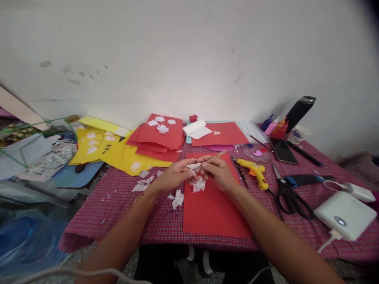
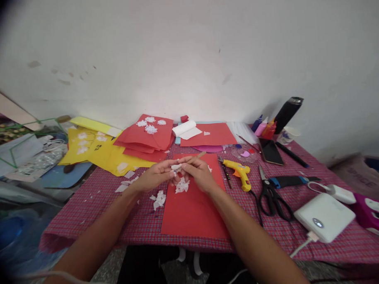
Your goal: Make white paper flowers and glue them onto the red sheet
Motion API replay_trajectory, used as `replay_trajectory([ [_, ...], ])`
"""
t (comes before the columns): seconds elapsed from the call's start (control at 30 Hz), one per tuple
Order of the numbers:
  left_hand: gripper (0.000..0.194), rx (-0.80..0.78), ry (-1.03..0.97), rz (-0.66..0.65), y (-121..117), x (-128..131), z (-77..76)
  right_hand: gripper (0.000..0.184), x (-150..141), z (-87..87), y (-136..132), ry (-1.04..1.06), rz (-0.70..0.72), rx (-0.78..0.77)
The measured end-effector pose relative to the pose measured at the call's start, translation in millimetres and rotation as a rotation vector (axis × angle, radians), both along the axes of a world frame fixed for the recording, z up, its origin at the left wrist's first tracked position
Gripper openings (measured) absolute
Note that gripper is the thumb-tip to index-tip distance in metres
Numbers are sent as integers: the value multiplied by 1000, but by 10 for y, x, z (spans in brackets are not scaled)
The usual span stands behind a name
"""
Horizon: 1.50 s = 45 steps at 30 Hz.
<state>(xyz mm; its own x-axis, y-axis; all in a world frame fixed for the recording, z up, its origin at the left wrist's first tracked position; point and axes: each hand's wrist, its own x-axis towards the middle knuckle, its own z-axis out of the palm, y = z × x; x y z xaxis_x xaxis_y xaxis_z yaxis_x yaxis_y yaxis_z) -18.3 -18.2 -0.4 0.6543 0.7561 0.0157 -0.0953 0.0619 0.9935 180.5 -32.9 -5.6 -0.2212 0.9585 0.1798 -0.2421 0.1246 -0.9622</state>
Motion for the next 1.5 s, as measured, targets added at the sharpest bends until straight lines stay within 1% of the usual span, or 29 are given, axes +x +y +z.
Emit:
replay_trajectory([
  [0.07, 59, 4, -3, -2, -9, -1, 15, 26, 33, 15, -5, 8, 27, 13],
  [0.27, 65, -23, 4, -51, -40, 13, 58, 26, 45, 29, 10, -107, -26, 28],
  [0.37, 64, -8, 14, -87, -53, 28, 68, 27, 17, 14, 7, -145, -10, 22],
  [0.53, 62, 19, 17, -149, -60, 31, 94, 21, 25, -4, -12, -78, 37, 12],
  [0.67, 66, 1, 24, -141, -58, 14, 96, 28, 69, 21, -12, -45, 79, 17],
  [0.8, 68, 4, 23, -135, -49, 5, 66, 23, 68, 29, 4, -123, 35, 33],
  [0.97, 62, 21, 30, -141, -41, 11, 33, 30, 4, -13, 13, -189, 34, 2],
  [1.1, 65, 29, 47, -110, -30, 6, 7, 30, -38, -41, 12, -138, 46, -34],
  [1.2, 67, 18, 41, -71, -16, 10, -12, 31, -39, -38, 14, -90, 20, -23],
  [1.37, 56, 30, 53, -55, -10, 51, -14, 33, -22, -26, 19, -76, -28, -3],
  [1.5, 50, 37, 84, -38, -80, 33, 53, 35, -36, -40, 10, -68, -16, -2],
])
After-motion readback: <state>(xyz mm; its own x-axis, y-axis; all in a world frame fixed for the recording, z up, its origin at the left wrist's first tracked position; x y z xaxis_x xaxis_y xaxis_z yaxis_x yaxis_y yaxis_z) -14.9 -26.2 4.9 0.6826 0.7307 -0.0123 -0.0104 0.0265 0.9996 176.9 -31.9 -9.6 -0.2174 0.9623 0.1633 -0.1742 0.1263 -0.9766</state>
